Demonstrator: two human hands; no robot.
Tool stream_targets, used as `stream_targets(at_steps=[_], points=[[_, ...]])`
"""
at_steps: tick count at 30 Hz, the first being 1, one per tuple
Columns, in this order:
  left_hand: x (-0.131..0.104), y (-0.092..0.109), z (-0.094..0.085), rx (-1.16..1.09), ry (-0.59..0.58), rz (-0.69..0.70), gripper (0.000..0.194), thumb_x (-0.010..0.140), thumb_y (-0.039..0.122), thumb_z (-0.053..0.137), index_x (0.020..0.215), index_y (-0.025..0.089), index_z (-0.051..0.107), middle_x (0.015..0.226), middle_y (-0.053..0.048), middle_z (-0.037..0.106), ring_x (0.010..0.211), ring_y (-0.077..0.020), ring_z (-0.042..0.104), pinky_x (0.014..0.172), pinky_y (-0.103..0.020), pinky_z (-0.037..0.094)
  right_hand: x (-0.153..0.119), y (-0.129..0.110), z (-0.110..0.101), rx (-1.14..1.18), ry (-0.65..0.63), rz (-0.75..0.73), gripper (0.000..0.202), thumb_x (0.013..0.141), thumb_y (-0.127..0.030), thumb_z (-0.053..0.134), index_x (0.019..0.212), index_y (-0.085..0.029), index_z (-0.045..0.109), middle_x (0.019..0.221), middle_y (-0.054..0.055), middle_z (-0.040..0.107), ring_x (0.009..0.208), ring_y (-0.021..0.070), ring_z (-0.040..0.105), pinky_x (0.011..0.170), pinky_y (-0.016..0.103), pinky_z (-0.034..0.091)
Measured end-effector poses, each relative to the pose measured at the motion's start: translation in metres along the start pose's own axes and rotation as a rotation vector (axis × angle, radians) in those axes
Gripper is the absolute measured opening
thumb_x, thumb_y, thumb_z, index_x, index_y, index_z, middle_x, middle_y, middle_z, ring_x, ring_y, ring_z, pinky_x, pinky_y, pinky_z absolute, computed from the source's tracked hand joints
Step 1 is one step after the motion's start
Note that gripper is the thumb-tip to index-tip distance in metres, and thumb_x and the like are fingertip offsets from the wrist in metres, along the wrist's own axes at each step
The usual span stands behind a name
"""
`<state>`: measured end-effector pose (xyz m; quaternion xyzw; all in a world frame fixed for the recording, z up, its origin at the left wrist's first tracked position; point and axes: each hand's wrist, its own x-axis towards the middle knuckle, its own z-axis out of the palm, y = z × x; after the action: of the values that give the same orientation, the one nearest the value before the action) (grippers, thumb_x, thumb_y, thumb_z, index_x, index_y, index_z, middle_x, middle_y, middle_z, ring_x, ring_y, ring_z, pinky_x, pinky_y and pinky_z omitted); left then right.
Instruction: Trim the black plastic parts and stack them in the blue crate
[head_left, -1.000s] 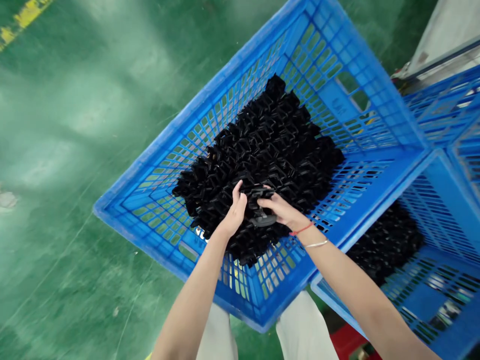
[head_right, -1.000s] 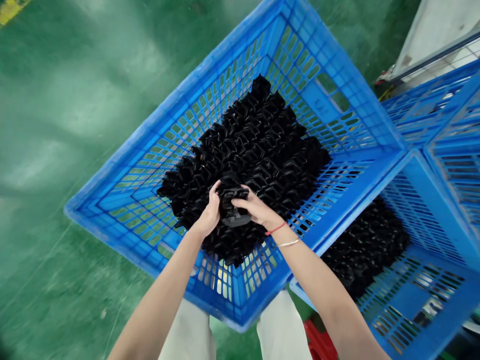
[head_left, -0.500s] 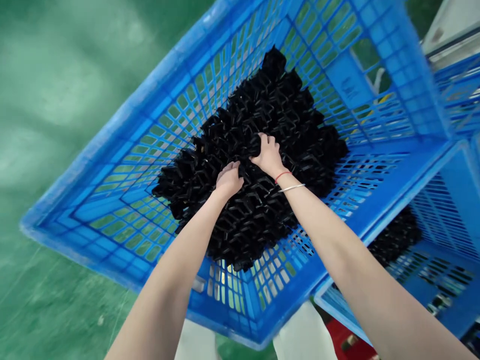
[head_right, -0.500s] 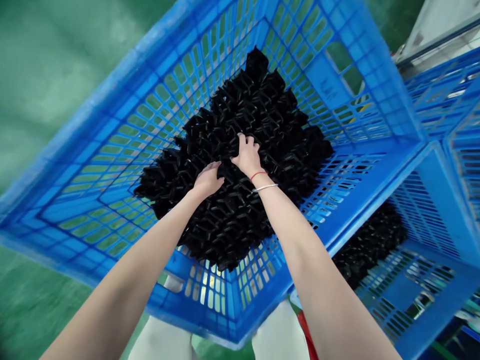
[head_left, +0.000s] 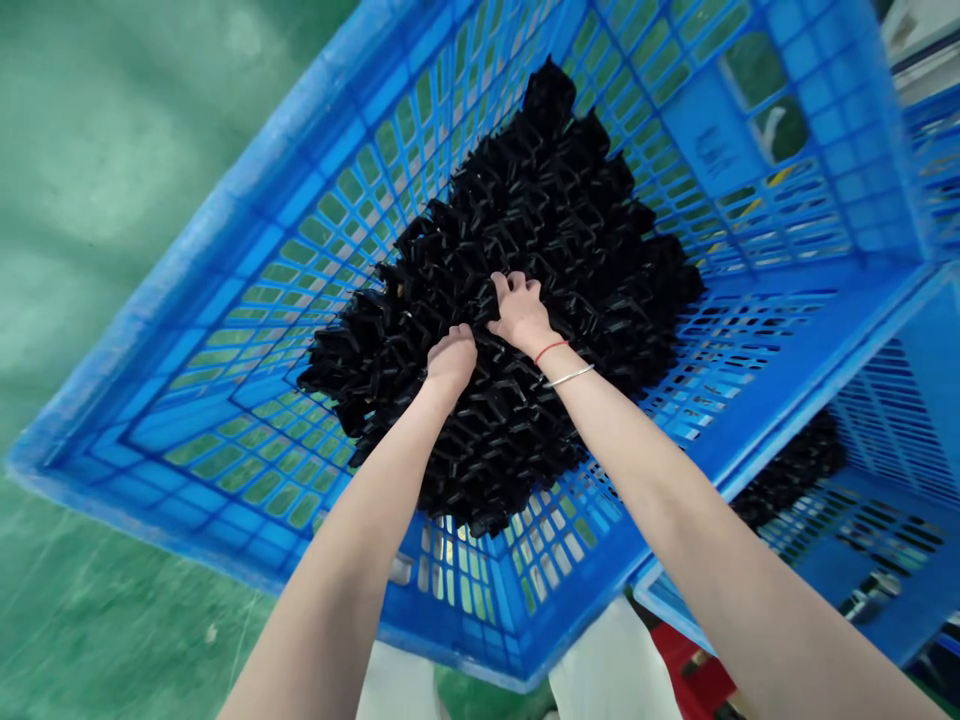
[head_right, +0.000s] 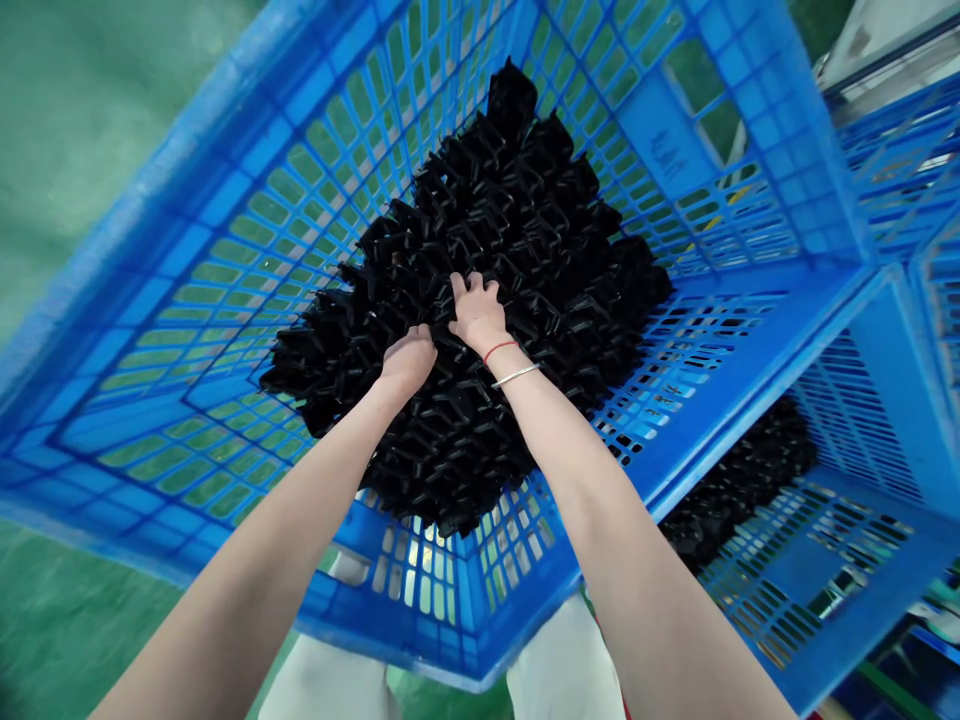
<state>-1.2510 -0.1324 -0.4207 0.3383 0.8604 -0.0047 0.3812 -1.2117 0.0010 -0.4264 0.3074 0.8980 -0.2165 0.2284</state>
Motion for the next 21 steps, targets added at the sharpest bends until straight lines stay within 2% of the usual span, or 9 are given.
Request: stream_targets(at_steps=[2, 4, 7, 10, 13, 15, 18, 21], points=[[0.003, -0.002, -0.001, -0.008, 0.003, 0.007, 0.040, 0.094, 0.013, 0.034, 0.131, 0.006, 0.047, 0.123, -0.023, 0.060, 0.108, -0.0314, 0.066, 0.085, -0.036, 0.053, 0.007, 0.010, -0.006, 0.039, -0.032, -0.035, 0.077, 0.075, -0.031, 0.076, 0.141, -0.015, 0.041, 0.136, 0.019, 0.046, 0.126, 0.0393, 0.042, 0.102, 0.056, 0.040], [0.006, -0.003, 0.000, -0.036, 0.005, 0.011, 0.052, 0.092, 0.013, 0.037, 0.144, 0.006, 0.035, 0.128, -0.024, 0.058, 0.109, -0.0319, 0.066, 0.087, -0.038, 0.053, 0.014, 0.022, -0.014, 0.095, -0.081, -0.066, 0.061, 0.085, -0.036, 0.066, 0.138, -0.014, 0.046, 0.127, 0.018, 0.056, 0.121, 0.0354, 0.051, 0.105, 0.055, 0.038], [0.010, -0.006, 0.002, -0.154, 0.010, 0.019, 0.072, 0.086, 0.016, 0.046, 0.153, 0.010, 0.019, 0.131, -0.023, 0.056, 0.114, -0.0338, 0.062, 0.094, -0.042, 0.050, 0.021, 0.038, -0.025, 0.176, -0.155, -0.094, 0.046, 0.093, -0.028, 0.054, 0.137, -0.015, 0.048, 0.117, 0.013, 0.066, 0.114, 0.0288, 0.060, 0.103, 0.047, 0.043], [0.013, -0.009, -0.001, -0.270, -0.031, 0.012, 0.084, 0.079, 0.027, 0.059, 0.154, 0.019, 0.022, 0.137, -0.020, 0.053, 0.123, -0.0401, 0.054, 0.103, -0.051, 0.043, 0.022, 0.045, -0.030, 0.202, -0.140, -0.124, 0.046, 0.091, -0.018, 0.055, 0.136, -0.016, 0.050, 0.120, 0.010, 0.068, 0.115, 0.0261, 0.061, 0.103, 0.042, 0.045], [0.019, -0.007, -0.010, -0.354, -0.089, -0.036, 0.082, 0.079, 0.042, 0.063, 0.151, 0.022, 0.031, 0.143, -0.019, 0.049, 0.131, -0.0443, 0.046, 0.108, -0.057, 0.036, 0.022, 0.048, -0.030, 0.212, -0.098, -0.158, 0.045, 0.089, -0.014, 0.056, 0.134, -0.016, 0.054, 0.125, 0.008, 0.067, 0.118, 0.0248, 0.061, 0.105, 0.041, 0.045], [0.027, -0.004, -0.016, -0.462, -0.050, -0.044, 0.082, 0.083, 0.049, 0.059, 0.152, 0.020, 0.027, 0.147, -0.018, 0.046, 0.136, -0.0409, 0.043, 0.110, -0.053, 0.036, 0.022, 0.050, -0.029, 0.226, -0.092, -0.163, 0.046, 0.088, -0.013, 0.056, 0.134, -0.015, 0.055, 0.127, 0.009, 0.067, 0.118, 0.0240, 0.061, 0.106, 0.040, 0.045], [0.039, 0.005, -0.020, -0.595, 0.022, -0.002, 0.084, 0.087, 0.048, 0.058, 0.154, 0.015, 0.019, 0.151, -0.018, 0.042, 0.139, -0.0336, 0.041, 0.112, -0.045, 0.036, 0.023, 0.052, -0.028, 0.243, -0.091, -0.156, 0.047, 0.089, -0.013, 0.055, 0.136, -0.013, 0.054, 0.130, 0.010, 0.065, 0.120, 0.0231, 0.060, 0.107, 0.039, 0.044], [0.047, 0.014, -0.013, -0.626, 0.011, 0.027, 0.082, 0.086, 0.040, 0.064, 0.153, 0.018, 0.022, 0.145, -0.016, 0.051, 0.132, -0.0311, 0.050, 0.109, -0.045, 0.041, 0.023, 0.055, -0.027, 0.240, -0.089, -0.153, 0.047, 0.090, -0.013, 0.053, 0.137, -0.014, 0.053, 0.130, 0.009, 0.065, 0.121, 0.0226, 0.060, 0.107, 0.039, 0.043]])
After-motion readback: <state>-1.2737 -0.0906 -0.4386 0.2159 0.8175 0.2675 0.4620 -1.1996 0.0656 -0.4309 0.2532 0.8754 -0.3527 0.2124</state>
